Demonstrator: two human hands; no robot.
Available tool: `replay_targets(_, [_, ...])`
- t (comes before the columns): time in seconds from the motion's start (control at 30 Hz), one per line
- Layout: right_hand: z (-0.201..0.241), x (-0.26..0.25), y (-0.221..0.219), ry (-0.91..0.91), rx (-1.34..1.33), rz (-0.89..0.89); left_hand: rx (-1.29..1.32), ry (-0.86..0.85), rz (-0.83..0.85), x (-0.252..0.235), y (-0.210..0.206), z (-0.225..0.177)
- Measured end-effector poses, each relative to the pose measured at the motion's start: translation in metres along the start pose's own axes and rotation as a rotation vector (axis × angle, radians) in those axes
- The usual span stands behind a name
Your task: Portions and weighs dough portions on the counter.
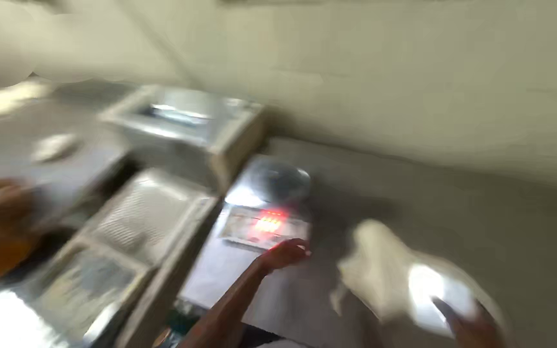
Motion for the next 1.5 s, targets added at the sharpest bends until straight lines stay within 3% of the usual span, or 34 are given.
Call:
replay_targets(0.07, [0.062, -0.028, 0.028, 0.054, 0.123, -0.025, -0.206, 0.084, 0.107, -0.063, -0.084, 0.005])
replay_targets(0.17, [0.145, -0.045, 0.057, 0.326, 0.382, 0.015, -0.441, 0.082, 0.059, -0.127, -0.171, -0.012])
replay_targets(0.23, [0.164, -0.049, 0.054, 0.505, 0.506, 0.013, -0.653, 0.031, 0.139, -0.152, -0.213, -0.004])
replay_targets(0.3, [0.135, -0.058, 0.003, 0.444, 0.561, 0.143, -0.655, -0.010, 0.236, -0.148, -0.224, 0.018])
replay_targets(0.4, [0.054, -0.043, -0.127, 0.268, 0.476, 0.430, -0.241, 0.069, 0.188, -0.083, -0.194, 0.056])
replay_targets(0.47, [0.051, -0.024, -0.171, 0.249, 0.403, 0.596, 0.028, 0.165, -0.017, -0.033, -0.162, 0.080])
replay_targets(0.5, [0.057, -0.013, -0.180, 0.260, 0.386, 0.621, 0.030, 0.193, -0.095, -0.013, -0.148, 0.088])
replay_targets(0.63, [0.097, 0.000, -0.132, 0.422, 0.280, 0.261, -0.563, 0.240, -0.161, -0.005, -0.118, 0.076])
replay_targets(0.7, [0.102, 0.007, -0.088, 0.289, 0.228, 0.191, -0.660, 0.209, -0.160, -0.011, -0.117, 0.077])
replay_targets(0.77, [0.080, 0.021, -0.077, 0.017, 0.269, 0.214, -0.565, 0.177, -0.160, -0.017, -0.127, 0.081])
replay_targets(0.8, [0.060, 0.037, -0.097, -0.090, 0.287, 0.208, -0.456, 0.184, -0.177, -0.018, -0.135, 0.082])
replay_targets(0.87, [0.038, 0.075, -0.152, -0.122, 0.208, 0.064, -0.089, 0.264, -0.170, -0.020, -0.146, 0.082])
replay_targets(0.93, [0.047, 0.084, -0.175, -0.145, 0.010, 0.019, 0.231, 0.330, -0.151, -0.022, -0.135, 0.075])
replay_targets(1.0, [0.073, 0.081, -0.179, -0.066, -0.162, 0.065, 0.335, 0.281, -0.158, -0.011, -0.103, 0.040])
replay_targets(1.07, [0.115, 0.073, -0.166, 0.073, -0.265, 0.141, 0.293, 0.134, -0.248, 0.008, -0.059, -0.023])
replay_targets(1.17, [0.173, 0.061, -0.119, 0.270, -0.126, 0.194, 0.190, -0.143, -0.612, 0.034, 0.017, -0.099])
replay_targets(1.23, [0.179, 0.050, -0.090, 0.351, 0.067, 0.247, -0.081, -0.204, -0.797, 0.022, 0.073, -0.106])
replay_targets(1.3, [0.149, 0.038, -0.082, 0.375, 0.289, 0.320, -0.442, -0.094, -0.831, 0.000, 0.125, -0.076])
replay_targets(1.4, [0.047, 0.039, -0.112, 0.302, 0.494, 0.411, -0.526, 0.008, -0.913, -0.009, 0.154, -0.035])
replay_targets(1.43, [0.020, 0.044, -0.123, 0.262, 0.473, 0.377, -0.531, -0.029, -0.929, -0.005, 0.134, -0.038])
replay_targets(1.5, [0.002, 0.050, -0.137, 0.115, 0.365, 0.339, -0.579, -0.111, -0.716, -0.003, 0.051, -0.033])
Point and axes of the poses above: each hand's wrist, its own x-axis away from the middle knuckle, its own y-axis out of the back of the hand, z = x × y, the point moved 6 cm from there along -x, towards the middle knuckle, and after that the axes turned 7 degrees about -y, right-handed, at the moved point
